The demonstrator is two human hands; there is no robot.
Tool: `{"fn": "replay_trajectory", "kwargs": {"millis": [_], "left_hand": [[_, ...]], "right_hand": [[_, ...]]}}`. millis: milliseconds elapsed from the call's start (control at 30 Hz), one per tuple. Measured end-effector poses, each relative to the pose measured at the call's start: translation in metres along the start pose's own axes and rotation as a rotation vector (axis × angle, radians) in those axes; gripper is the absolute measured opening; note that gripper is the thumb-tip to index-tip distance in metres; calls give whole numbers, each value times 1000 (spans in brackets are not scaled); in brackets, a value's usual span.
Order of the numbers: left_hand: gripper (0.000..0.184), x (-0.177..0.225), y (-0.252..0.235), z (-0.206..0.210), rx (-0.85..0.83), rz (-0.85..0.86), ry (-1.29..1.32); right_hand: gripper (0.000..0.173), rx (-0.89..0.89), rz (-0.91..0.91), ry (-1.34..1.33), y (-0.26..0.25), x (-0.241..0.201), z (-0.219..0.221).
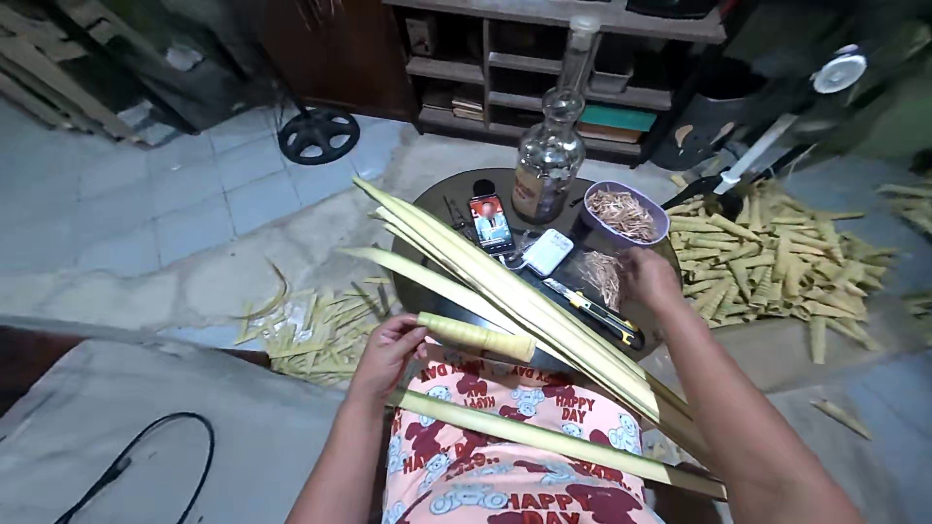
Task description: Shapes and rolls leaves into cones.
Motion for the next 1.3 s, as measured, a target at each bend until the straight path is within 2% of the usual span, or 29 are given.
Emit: {"fn": "replay_trajectory", "kwargs": {"millis": [133, 200, 233, 300, 400, 467, 567, 733, 900, 1167, 1233, 1300], "left_hand": [[15, 6, 2, 15, -60, -47, -4], [17, 11, 3, 31, -121, -84, 22], [18, 15, 4, 43, -156, -103, 46], [17, 20, 8, 70, -232, -160, 127], [17, 25, 12, 108, -323, -211, 263], [17, 30, 13, 124, -335, -218, 332], [17, 34, 17, 132, -318, -200, 379], [17, 32, 24, 135, -301, -189, 454], [15, 33, 26, 138, -287, -174, 477], [15, 26, 29, 141, -221, -206, 452], [15, 22, 28, 139, -165, -245, 426], [16, 24, 24, 125, -118, -238, 371]], "right_hand": [[20, 152, 190, -251, 12, 2, -16], [20, 211, 214, -464, 24, -11, -20], [19, 233, 152, -601, 33, -27, -21], [12, 197, -93, -839, 58, -73, -15], [13, -16, -422, -1000, 87, -146, 23], [13, -20, -537, -1065, 100, -175, 41], [19, 45, -517, -1219, 111, -182, 55], [23, -4, -372, -1408, 118, -184, 58], [22, -30, -330, -1442, 123, -187, 55], [15, -41, -464, -1175, 116, -182, 56], [16, -104, -409, -1108, 106, -179, 52], [26, -131, -285, -962, 90, -160, 40]]}}
Point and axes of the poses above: each hand's wrist, its own y-axis away from the middle knuckle, its own z-axis out of the palm, x = y × z, the point moved 1 cm from there along -y, towards the middle knuckle, and after that the axes turned 6 degrees about -z, right-handed, at the moved point
